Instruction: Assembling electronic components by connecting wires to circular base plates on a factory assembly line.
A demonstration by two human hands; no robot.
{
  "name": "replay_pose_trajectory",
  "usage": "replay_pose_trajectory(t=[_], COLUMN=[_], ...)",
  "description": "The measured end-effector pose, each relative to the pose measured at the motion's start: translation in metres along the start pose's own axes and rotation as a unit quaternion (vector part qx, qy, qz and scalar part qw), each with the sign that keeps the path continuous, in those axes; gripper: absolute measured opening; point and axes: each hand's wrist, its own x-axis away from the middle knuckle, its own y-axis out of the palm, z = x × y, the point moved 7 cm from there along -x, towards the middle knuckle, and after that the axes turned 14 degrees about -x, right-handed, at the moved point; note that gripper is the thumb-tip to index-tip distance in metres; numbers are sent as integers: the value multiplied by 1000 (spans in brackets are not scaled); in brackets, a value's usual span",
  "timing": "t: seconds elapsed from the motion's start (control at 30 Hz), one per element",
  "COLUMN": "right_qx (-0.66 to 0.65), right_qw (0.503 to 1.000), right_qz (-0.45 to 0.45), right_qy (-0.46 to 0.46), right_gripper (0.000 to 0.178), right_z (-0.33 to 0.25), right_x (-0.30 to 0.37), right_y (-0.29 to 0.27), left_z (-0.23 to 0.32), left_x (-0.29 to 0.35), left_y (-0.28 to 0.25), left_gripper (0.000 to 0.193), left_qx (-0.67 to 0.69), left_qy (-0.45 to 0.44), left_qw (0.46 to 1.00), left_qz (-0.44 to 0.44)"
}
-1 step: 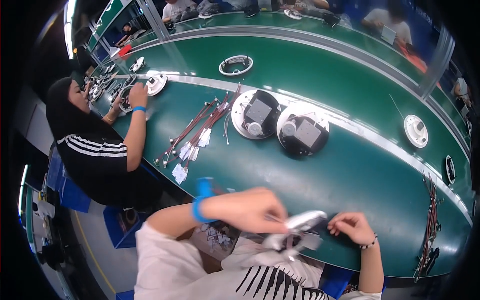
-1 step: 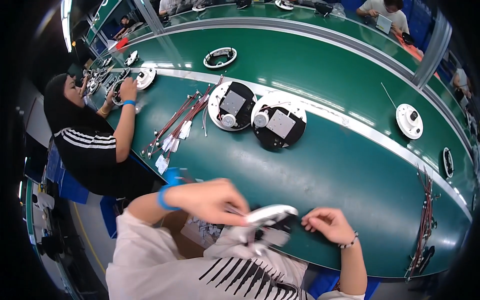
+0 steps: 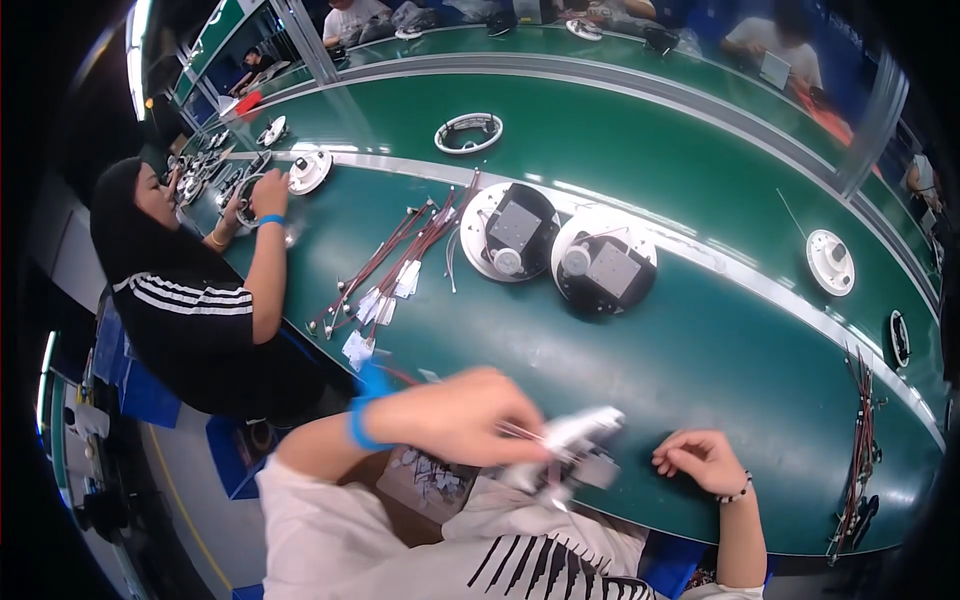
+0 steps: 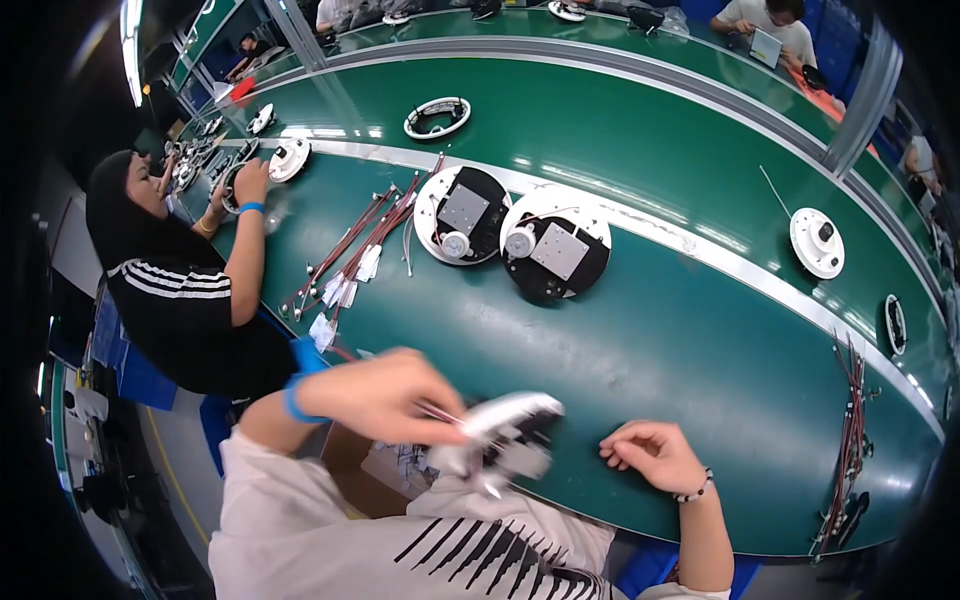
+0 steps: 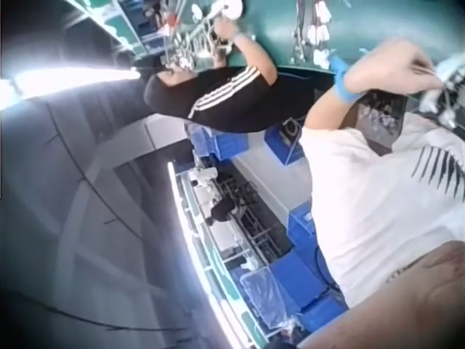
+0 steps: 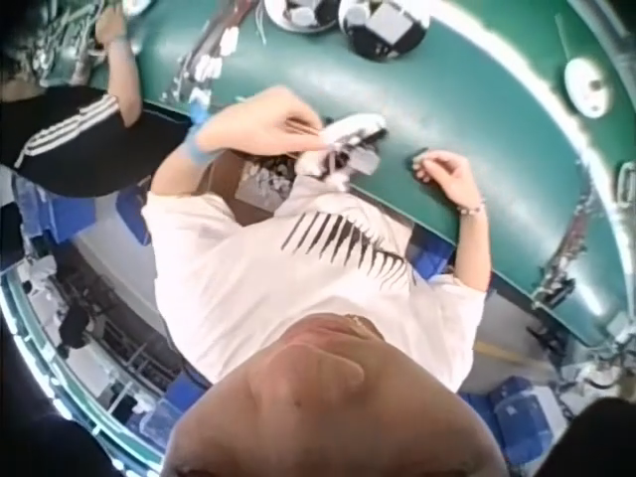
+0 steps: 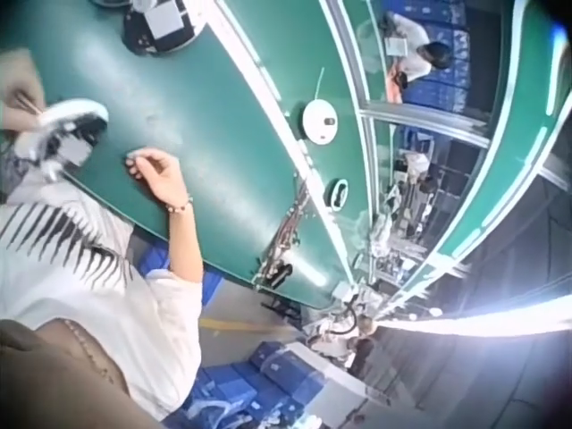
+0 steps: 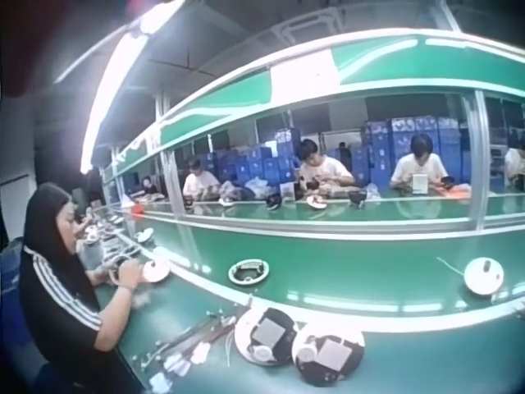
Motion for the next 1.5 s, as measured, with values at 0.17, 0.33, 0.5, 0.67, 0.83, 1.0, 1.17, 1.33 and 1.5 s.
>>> replay_pose_trajectory(t=[0.17, 0.33, 0.5, 0.67, 0.83, 1.0, 1.17, 1.33, 1.5], right_qx=[2, 32, 336, 700, 737, 646, 134, -229, -190], right_qw=[1000, 998, 892, 502, 427, 529, 801, 876, 887], right_qz=[22, 26, 211, 404, 509, 532, 473, 191, 201], right_qy=[17, 52, -215, -309, -124, -141, -342, -379, -369], right_gripper=[14, 16, 9, 13, 15, 14, 24, 30, 49], right_z=[3, -1, -85, -141, -151, -167, -157, -94, -10], right_x=[1, -7, -24, -26, -46, -42, -2, 9, 61], right_y=[-5, -13, -87, -191, -254, -258, -211, -78, -36], left_z=[-61, -189, -295, -327, -258, -93, 26, 13, -7], left_x=[101, 133, 133, 109, 84, 41, -34, -114, -156], left_y=[-127, -209, -203, -184, -174, -160, -95, 7, 55], left_gripper=[18, 25, 23, 21, 22, 34, 27, 33, 53], left_qx=[-37, -362, -561, -595, -553, -561, -368, -31, 389], left_qy=[-271, -390, -481, -473, -492, -172, 91, 120, -55], left_qw=[928, 795, 612, 606, 649, 701, 835, 977, 918], left_qz=[253, 291, 282, 233, 177, 405, 400, 174, 55])
